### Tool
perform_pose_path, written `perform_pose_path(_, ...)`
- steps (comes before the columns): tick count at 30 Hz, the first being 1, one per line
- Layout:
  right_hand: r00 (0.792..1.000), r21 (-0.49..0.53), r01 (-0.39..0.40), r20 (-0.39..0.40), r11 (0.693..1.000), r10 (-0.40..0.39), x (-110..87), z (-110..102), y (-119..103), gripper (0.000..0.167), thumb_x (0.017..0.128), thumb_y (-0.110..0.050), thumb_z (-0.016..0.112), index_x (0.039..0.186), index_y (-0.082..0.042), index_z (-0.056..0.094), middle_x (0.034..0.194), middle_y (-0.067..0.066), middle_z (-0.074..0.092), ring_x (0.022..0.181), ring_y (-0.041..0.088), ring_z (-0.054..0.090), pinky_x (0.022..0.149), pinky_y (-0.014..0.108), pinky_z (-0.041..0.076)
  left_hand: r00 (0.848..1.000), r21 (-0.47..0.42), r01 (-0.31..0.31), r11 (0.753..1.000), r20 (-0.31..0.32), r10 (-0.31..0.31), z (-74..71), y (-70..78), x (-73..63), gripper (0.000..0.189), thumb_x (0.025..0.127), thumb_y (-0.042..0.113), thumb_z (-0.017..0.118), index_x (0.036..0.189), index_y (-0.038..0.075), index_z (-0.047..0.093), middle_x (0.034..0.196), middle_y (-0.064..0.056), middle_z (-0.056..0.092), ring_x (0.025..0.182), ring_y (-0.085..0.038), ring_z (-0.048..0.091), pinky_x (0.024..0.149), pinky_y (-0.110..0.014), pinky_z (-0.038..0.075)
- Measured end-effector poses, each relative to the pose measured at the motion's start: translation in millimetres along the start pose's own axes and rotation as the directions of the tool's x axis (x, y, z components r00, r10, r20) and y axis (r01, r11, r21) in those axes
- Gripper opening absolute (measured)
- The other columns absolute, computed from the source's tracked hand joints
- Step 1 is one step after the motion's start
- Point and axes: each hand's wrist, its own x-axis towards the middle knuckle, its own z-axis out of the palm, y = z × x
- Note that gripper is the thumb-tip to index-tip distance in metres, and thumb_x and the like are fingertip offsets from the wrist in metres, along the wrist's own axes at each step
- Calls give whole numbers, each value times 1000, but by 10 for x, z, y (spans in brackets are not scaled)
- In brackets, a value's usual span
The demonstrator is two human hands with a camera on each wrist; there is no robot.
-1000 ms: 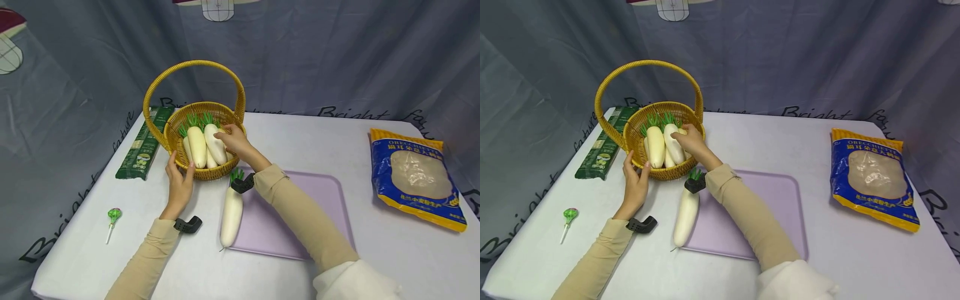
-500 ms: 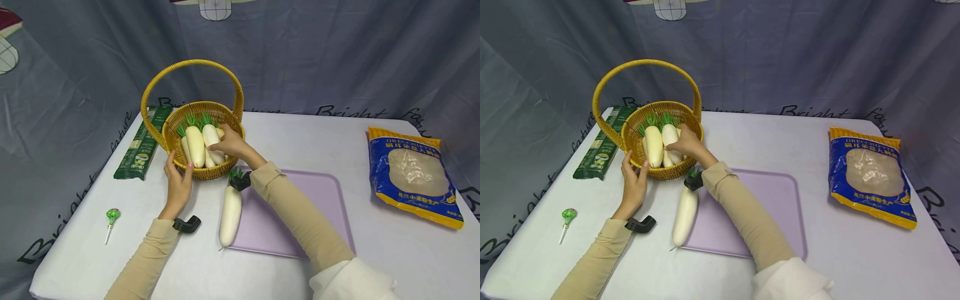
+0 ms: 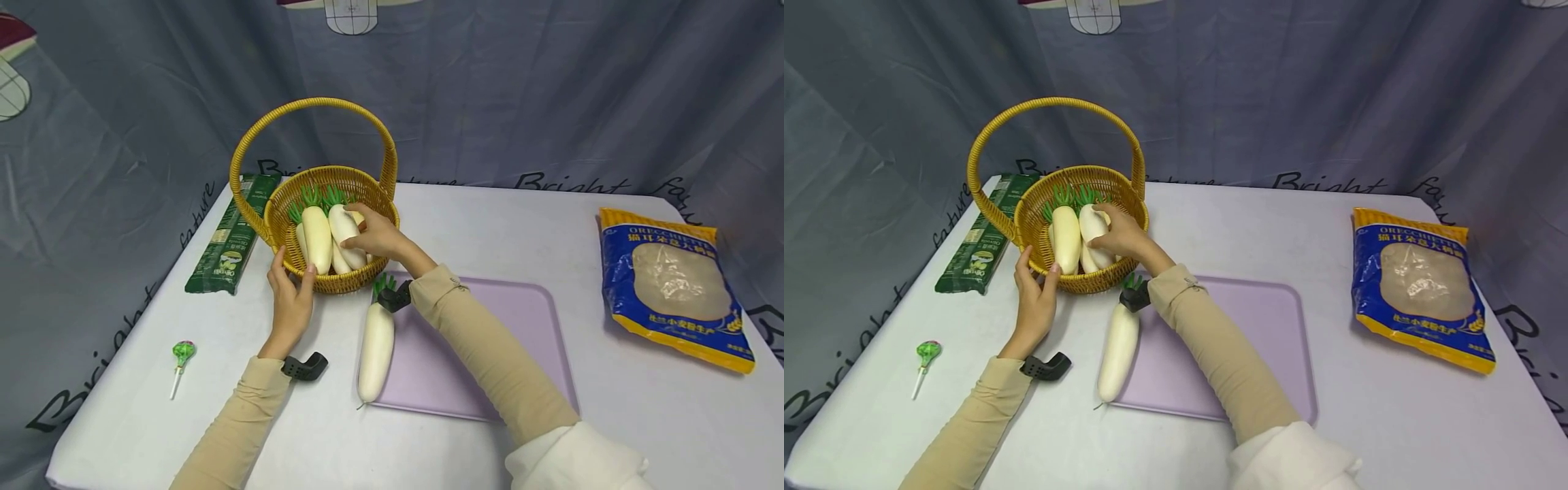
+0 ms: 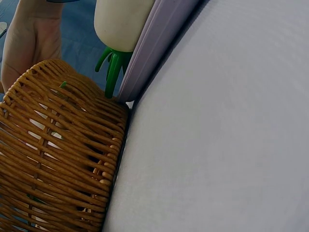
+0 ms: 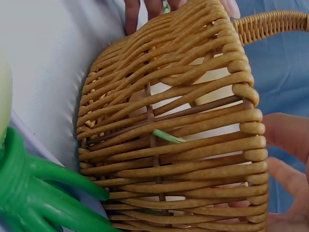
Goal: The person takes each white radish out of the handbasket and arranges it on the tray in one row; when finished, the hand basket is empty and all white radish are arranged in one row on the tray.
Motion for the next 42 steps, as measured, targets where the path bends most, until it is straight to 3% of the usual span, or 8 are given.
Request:
perform_pose_path(7, 998, -43, 55, 33, 998, -53, -31, -11, -16, 52, 84, -21, 62, 132, -27, 43, 128, 11, 46, 108, 23, 49, 72, 31, 49, 1000, 4, 3, 1000, 7, -3, -5, -9, 8, 68, 92, 44, 44, 144, 20, 8, 143, -18, 12, 135, -32, 18, 109, -52, 19)
perform_pose_path(13, 996, -43, 80, 43, 996, -78, -21, -16, -11, 50, 84, -18, 59, 131, -26, 45, 120, 11, 50, 97, 22, 49, 65, 28, 46, 1000, 1, 2, 1000, 18, -2, -6, -6, 10, 68, 92, 44, 43, 144, 19, 8, 143, -18, 12, 135, -32, 16, 109, -51, 18)
perform_pose_path(22, 995, -13, 68, 72, 998, -67, 18, -18, 10, 50, 84, -17, 56, 132, -25, 45, 124, 11, 48, 95, 21, 47, 62, 26, 43, 1000, 5, 0, 1000, 13, 0, -1, -7, 10, 66, 92, 43, 43, 144, 20, 9, 143, -18, 12, 133, -32, 20, 109, -49, 21)
perform_pose_path(33, 997, 68, 50, 48, 996, -53, 24, -9, 9, 51, 84, -15, 58, 133, -24, 46, 116, 15, 50, 75, 16, 46, 57, 28, 44, 1000, 6, -4, 1000, 8, 4, -6, -1, 7, 65, 93, 42, 43, 144, 20, 9, 142, -18, 12, 134, -31, 20, 109, -49, 20)
perform_pose_path(36, 999, 117, 27, 27, 993, -30, 27, -8, 8, 51, 85, -14, 58, 133, -24, 46, 109, 12, 50, 66, 14, 45, 55, 29, 44, 1000, 0, -7, 1000, 6, 7, -5, 1, 5, 65, 93, 41, 43, 143, 19, 9, 142, -18, 13, 134, -31, 20, 109, -49, 20)
perform_pose_path(42, 1000, 219, -11, -7, 976, 13, 42, -12, 20, 50, 85, -15, 56, 133, -26, 46, 75, 5, 47, 48, 9, 38, 47, 29, 39, 1000, -4, -6, 1000, 9, 6, -9, 6, 3, 66, 93, 42, 43, 144, 17, 9, 142, -19, 13, 133, -32, 21, 109, -49, 21)
